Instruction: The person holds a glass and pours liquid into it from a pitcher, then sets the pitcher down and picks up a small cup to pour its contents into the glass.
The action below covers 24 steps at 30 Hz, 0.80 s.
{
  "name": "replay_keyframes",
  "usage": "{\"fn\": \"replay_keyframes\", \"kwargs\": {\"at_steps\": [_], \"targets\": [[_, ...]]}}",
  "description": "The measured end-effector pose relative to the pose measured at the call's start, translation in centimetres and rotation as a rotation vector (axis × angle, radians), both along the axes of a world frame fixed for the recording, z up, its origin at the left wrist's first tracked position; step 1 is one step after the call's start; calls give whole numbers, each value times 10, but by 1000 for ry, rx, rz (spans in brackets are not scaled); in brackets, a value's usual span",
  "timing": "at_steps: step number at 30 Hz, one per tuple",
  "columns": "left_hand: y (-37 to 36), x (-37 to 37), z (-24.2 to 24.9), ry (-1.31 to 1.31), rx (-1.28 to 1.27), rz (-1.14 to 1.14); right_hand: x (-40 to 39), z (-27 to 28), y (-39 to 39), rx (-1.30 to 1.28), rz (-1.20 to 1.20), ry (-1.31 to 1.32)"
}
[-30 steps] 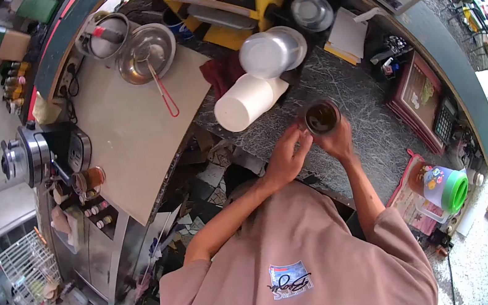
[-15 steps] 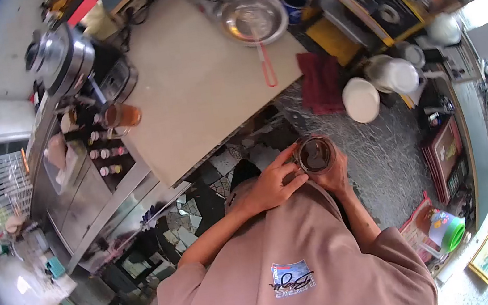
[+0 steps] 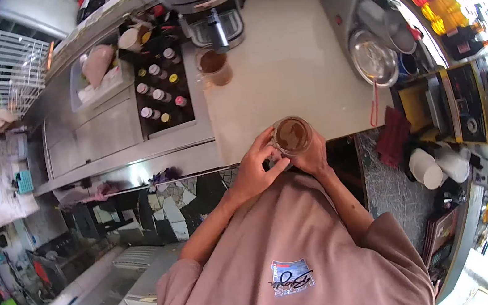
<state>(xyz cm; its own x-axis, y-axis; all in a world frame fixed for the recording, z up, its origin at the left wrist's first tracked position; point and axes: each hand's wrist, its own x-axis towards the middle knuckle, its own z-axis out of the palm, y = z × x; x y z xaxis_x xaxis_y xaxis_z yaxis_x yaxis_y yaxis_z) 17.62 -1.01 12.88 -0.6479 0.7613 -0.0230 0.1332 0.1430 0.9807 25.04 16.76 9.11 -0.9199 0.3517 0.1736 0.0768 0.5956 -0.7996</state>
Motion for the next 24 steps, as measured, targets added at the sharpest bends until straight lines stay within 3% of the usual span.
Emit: {"fn": "replay_keyframes", "kwargs": {"at_steps": [3, 5, 14, 24], "targets": [[-16, -18, -1, 8, -42, 135, -38, 12, -18, -103, 67, -69], [-26, -26, -11, 195, -97, 214, -58, 14, -28, -68, 103, -78], [-54, -41, -21, 67, -94, 437, -108, -6, -52, -90, 264, -126], [-62, -58, -32, 78, -93, 504, -132, -15, -58, -12, 327, -104]]}}
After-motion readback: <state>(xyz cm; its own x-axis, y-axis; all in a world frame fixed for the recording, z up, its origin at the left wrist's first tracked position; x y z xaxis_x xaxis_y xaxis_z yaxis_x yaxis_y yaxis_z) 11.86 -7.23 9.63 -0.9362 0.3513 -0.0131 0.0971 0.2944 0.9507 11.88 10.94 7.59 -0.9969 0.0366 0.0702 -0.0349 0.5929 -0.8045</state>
